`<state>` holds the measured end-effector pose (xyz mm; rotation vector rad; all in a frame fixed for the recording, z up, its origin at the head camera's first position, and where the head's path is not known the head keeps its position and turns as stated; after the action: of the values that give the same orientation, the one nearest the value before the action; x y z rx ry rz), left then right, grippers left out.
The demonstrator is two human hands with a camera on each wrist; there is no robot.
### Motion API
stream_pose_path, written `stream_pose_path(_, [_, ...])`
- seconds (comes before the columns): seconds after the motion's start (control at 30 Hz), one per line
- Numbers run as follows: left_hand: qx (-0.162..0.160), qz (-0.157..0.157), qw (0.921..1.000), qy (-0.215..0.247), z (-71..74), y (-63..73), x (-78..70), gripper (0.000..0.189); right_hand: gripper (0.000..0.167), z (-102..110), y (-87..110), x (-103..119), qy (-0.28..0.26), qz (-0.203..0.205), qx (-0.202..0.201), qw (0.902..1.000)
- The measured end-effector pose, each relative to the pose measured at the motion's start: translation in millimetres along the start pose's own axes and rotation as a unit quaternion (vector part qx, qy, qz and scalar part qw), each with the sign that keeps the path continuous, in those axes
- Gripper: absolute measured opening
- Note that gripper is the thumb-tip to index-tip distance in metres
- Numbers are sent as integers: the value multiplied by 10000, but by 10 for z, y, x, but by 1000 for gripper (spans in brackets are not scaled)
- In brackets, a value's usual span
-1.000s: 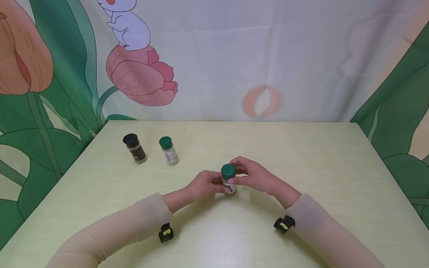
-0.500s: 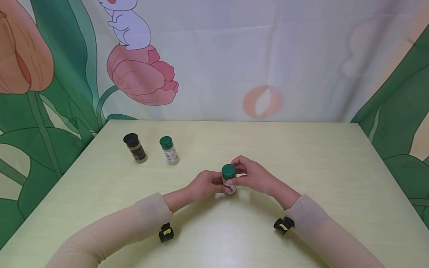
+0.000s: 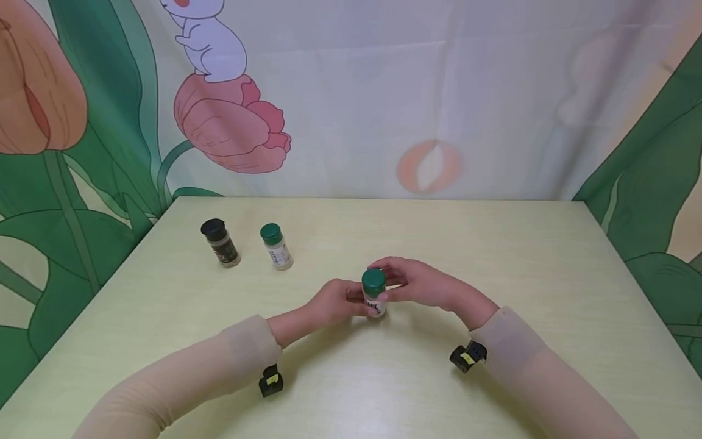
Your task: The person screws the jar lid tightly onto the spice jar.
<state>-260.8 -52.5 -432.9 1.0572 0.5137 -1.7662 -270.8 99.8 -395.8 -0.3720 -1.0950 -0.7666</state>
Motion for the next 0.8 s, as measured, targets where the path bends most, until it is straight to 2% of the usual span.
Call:
stream_pose_path(0.2, [-30, -5, 10000, -12, 3, 4, 0, 40, 40, -2, 1, 12, -34, 124, -73, 9999])
stream_pose_path(0.43, [-34, 74, 10000, 22, 0, 1, 0, 39, 39, -12, 4, 16, 39, -13, -312, 9995])
stream_pose_path(0.8, [-33, 116, 9999, 51, -1, -4, 15, 39, 36, -30, 0, 17, 324, 117, -646, 9973])
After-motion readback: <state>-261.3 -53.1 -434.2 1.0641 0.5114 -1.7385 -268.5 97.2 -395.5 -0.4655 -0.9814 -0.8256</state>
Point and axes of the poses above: each hand's wrist, its own y-axis away from the middle knuckle, its own z-axis out of the back of the hand, x = y × z, the point moved 6 cm from there along -y, towards the middle knuckle, and after that the axes turned 3 degrees about -x, right-handed, at the moved point
